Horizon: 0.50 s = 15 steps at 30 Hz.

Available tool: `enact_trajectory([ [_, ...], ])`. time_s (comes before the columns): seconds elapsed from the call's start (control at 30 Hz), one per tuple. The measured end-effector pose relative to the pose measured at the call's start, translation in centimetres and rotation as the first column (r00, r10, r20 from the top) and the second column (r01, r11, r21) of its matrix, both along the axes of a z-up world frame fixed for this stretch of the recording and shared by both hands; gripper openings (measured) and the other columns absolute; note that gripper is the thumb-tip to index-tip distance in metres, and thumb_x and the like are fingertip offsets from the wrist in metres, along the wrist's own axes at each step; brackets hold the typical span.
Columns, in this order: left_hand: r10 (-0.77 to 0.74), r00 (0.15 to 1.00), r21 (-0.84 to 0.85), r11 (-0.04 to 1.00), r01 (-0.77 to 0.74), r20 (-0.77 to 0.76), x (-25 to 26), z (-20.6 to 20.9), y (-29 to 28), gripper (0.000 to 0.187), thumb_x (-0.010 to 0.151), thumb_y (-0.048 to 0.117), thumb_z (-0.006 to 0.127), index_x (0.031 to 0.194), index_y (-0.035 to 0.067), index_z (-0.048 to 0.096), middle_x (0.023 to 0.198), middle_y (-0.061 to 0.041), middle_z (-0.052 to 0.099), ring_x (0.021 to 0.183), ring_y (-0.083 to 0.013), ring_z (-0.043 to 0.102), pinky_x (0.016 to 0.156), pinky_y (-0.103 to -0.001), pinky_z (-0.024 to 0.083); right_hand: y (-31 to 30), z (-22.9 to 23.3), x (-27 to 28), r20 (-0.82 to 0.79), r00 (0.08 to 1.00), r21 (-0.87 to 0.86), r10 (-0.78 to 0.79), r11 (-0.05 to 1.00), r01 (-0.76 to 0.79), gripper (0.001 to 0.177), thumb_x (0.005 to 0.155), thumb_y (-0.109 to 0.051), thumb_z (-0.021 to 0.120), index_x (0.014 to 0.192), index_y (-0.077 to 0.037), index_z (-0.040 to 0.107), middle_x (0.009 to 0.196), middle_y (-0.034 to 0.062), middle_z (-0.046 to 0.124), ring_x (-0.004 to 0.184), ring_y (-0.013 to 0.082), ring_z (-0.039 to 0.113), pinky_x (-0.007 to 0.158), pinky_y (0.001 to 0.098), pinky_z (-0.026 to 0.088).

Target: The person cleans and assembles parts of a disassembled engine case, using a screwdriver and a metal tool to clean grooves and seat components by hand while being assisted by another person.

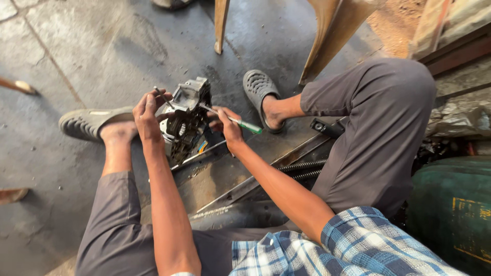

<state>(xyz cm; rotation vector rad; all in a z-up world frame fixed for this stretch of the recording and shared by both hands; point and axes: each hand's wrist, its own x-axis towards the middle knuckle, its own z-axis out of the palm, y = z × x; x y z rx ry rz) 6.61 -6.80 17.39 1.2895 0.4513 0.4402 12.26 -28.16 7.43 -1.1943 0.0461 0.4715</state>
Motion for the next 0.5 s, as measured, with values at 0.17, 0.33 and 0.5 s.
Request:
enact_trajectory([
  [0.17, -0.025, 0.999, 0.015, 1.000, 0.024, 0.046, 2.5, 0.8, -0.5, 0.038, 0.108, 0.033, 0.051, 0.129, 0.006, 0.066, 0.115, -0.009, 0.074, 0.109, -0.0185, 0.071, 0.074, -0.031, 0.058, 1.1, 7.5, 4.1, 0.146, 0.989, 0.058, 0.012, 0.998, -0.021, 0.031, 0.105, -0.024, 0.053, 0.123, -0.004, 0.069, 0.107, 0.0078, 0.078, 0.075, 0.0110, 0.071, 0.067, 0.0274, 0.057],
  [0.33, -0.117, 0.982, 0.136, 0.986, 0.096, 0.151, 4.0, 0.5, -1.9, 0.037, 0.112, 0.031, 0.045, 0.137, 0.009, 0.061, 0.121, -0.007, 0.072, 0.114, -0.0166, 0.069, 0.087, -0.029, 0.055, 2.4, 10.9, 5.7, 0.299, 0.949, -0.020, 0.096, 0.995, -0.094, 0.035, 0.107, -0.025, 0.052, 0.126, -0.002, 0.069, 0.111, 0.0072, 0.077, 0.080, 0.0091, 0.068, 0.069, 0.0250, 0.055],
  [0.5, -0.080, 0.990, 0.209, 0.976, 0.055, 0.115, 3.3, 0.1, -2.6, 0.037, 0.113, 0.028, 0.044, 0.138, 0.008, 0.062, 0.118, -0.006, 0.071, 0.111, -0.0152, 0.067, 0.090, -0.027, 0.052, 4.6, 12.2, 5.6, 0.441, 0.890, -0.097, 0.117, 0.992, -0.082, 0.036, 0.107, -0.026, 0.053, 0.127, -0.002, 0.069, 0.110, 0.0067, 0.077, 0.084, 0.0092, 0.068, 0.069, 0.0241, 0.055],
])
